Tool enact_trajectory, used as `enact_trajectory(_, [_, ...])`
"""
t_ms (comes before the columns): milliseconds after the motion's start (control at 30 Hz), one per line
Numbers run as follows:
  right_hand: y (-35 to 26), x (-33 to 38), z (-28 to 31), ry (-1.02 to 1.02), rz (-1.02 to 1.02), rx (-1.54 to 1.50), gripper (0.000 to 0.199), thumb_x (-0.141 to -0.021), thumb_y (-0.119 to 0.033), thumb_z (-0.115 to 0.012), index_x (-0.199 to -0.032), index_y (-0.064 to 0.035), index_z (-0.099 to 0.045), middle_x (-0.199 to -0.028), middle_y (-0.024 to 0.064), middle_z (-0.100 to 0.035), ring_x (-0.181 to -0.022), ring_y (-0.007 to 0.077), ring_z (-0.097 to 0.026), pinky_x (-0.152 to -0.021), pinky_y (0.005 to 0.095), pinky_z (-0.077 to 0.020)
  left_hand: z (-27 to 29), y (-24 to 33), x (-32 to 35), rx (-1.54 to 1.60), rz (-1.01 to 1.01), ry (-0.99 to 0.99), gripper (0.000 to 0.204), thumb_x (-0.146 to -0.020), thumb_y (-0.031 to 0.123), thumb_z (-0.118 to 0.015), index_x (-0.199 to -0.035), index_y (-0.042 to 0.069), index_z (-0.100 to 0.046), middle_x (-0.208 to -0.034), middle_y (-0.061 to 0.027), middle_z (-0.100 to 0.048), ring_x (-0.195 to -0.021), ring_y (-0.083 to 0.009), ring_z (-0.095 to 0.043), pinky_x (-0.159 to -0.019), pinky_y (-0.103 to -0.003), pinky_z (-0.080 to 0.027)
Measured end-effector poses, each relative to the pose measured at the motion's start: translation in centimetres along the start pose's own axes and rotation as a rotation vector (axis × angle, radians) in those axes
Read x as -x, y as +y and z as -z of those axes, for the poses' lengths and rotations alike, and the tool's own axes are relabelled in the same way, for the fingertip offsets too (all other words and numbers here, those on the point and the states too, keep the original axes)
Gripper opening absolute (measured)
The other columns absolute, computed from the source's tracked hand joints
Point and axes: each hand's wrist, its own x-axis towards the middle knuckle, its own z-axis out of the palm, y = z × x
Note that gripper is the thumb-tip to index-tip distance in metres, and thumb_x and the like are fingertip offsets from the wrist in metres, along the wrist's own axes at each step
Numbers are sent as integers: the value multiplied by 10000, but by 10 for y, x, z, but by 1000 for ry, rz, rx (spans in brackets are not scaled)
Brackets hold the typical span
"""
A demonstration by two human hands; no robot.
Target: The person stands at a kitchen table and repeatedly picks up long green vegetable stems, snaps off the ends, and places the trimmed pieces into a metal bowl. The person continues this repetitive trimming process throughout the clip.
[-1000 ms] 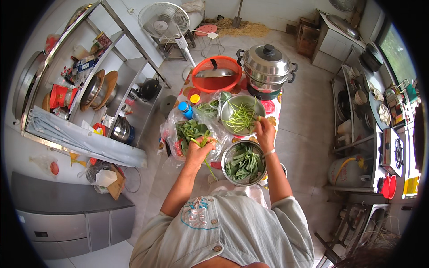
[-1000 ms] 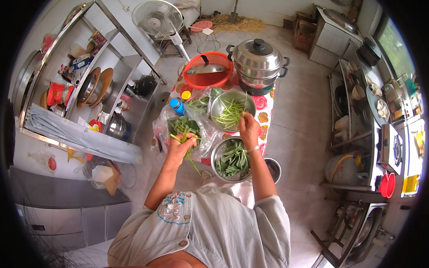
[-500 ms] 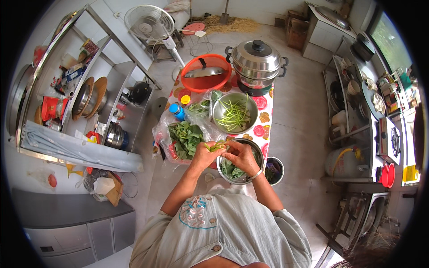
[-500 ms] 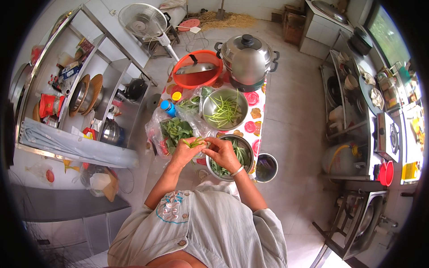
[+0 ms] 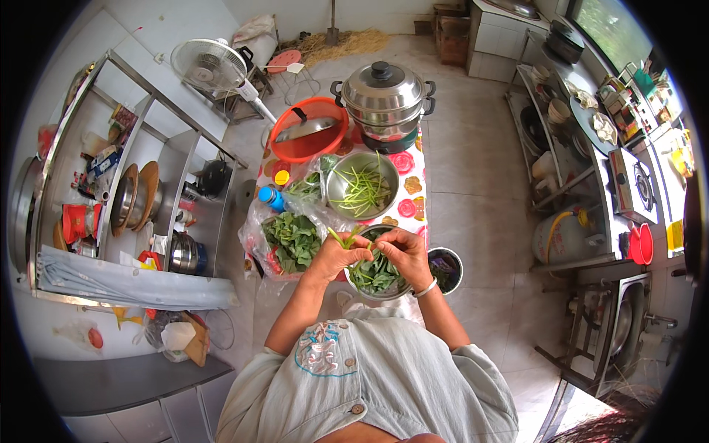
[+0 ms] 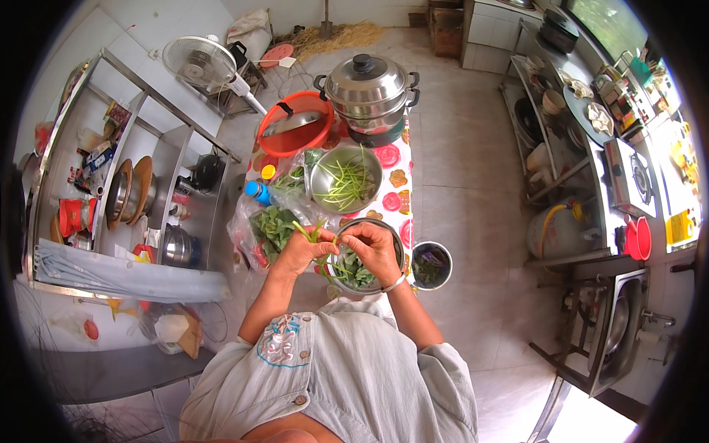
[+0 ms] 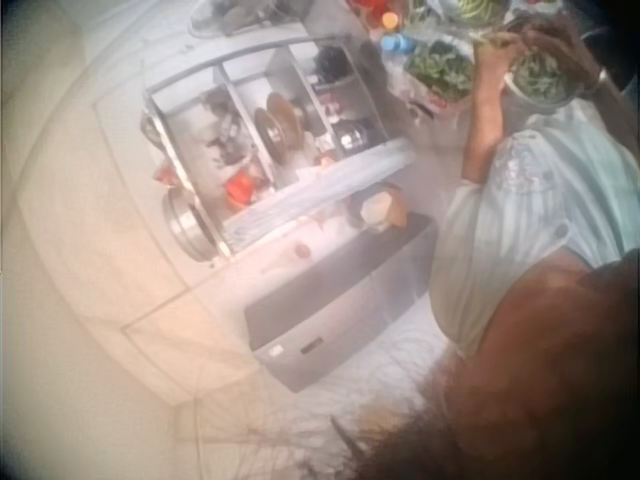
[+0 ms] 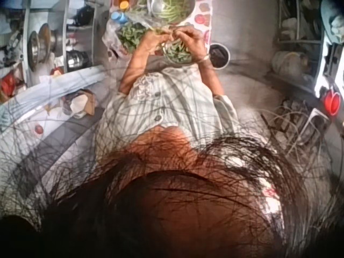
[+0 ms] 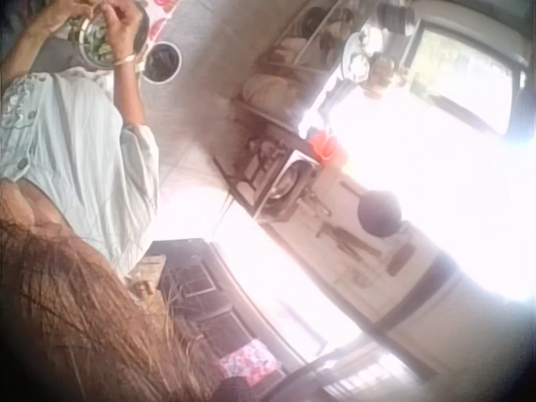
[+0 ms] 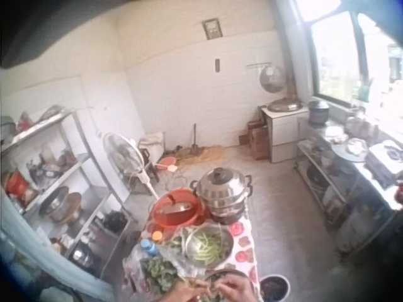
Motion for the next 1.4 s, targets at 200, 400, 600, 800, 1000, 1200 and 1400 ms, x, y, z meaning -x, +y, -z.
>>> enact_trajectory(200, [-12, 3, 15, 137, -275, -458, 51, -842, -68, -581, -814, -27, -571, -582, -18, -480, -452, 40, -379, -401, 180, -278, -17, -7, -1, -204, -70, 72, 154, -709, 8, -698, -836, -13, -613, -782, -43, -618, -697, -112, -586, -637, -214, -460])
enact_trajectory(400, [-11, 10, 20, 154, -226, -416, 60, -838, -52, -544, -789, -40, -512, -565, -31, -453, -435, 38, -362, -393, 187, -270, -44, -15, -6, -17, -224, 244, 142, -768, 60, -660, -881, -2, -602, -759, -46, -612, -593, -66, -515, -523, -182, -394])
enact_trajectory(600, [-18, 15, 44, 157, -257, -518, 49, -836, -45, -524, -792, -53, -502, -582, -29, -454, -426, 36, -345, -383, 184, -251, -69, -14, -16, -10, -224, 256, 170, -792, 84, -645, -925, -4, -584, -761, -57, -613, -557, -34, -468, -459, -153, -325])
enact_trajectory(800, [-33, 20, 66, 175, -256, -750, 66, -862, -39, -486, -799, -56, -497, -772, 74, -552, -554, 91, -452, -451, 201, -350, -93, -19, -23, 90, -152, 195, 166, -780, 97, -659, -905, 25, -577, -761, -20, -597, -556, -37, -465, -454, -161, -322])
enact_trajectory(1000, [-38, 24, 82, 126, -341, -801, 84, -858, -40, -460, -776, -47, -480, -748, 88, -539, -576, 140, -507, -476, 231, -414, -101, -23, -25, 393, -29, 123, 155, -799, 87, -638, -917, 35, -552, -786, -24, -572, -528, -31, -421, -443, -165, -325])
enact_trajectory(1200, [-27, 39, 118, 314, -277, -781, 89, -830, -3, -484, -758, -54, -496, -712, 81, -531, -518, 104, -459, -438, 205, -366, -76, -9, -19, 458, -82, 171, 117, -821, 112, -622, -878, 46, -543, -762, -24, -560, -484, -25, -376, -425, -156, -311])
enact_trajectory(1400, [-37, 55, 160, 821, -64, -490, 51, -850, -32, -527, -800, -21, -530, -659, 37, -546, -490, 75, -471, -434, 190, -381, -45, 4, -9, 322, -188, 183, 135, -809, 114, -635, -888, 35, -559, -734, -10, -560, -490, -18, -390, -406, -146, -294])
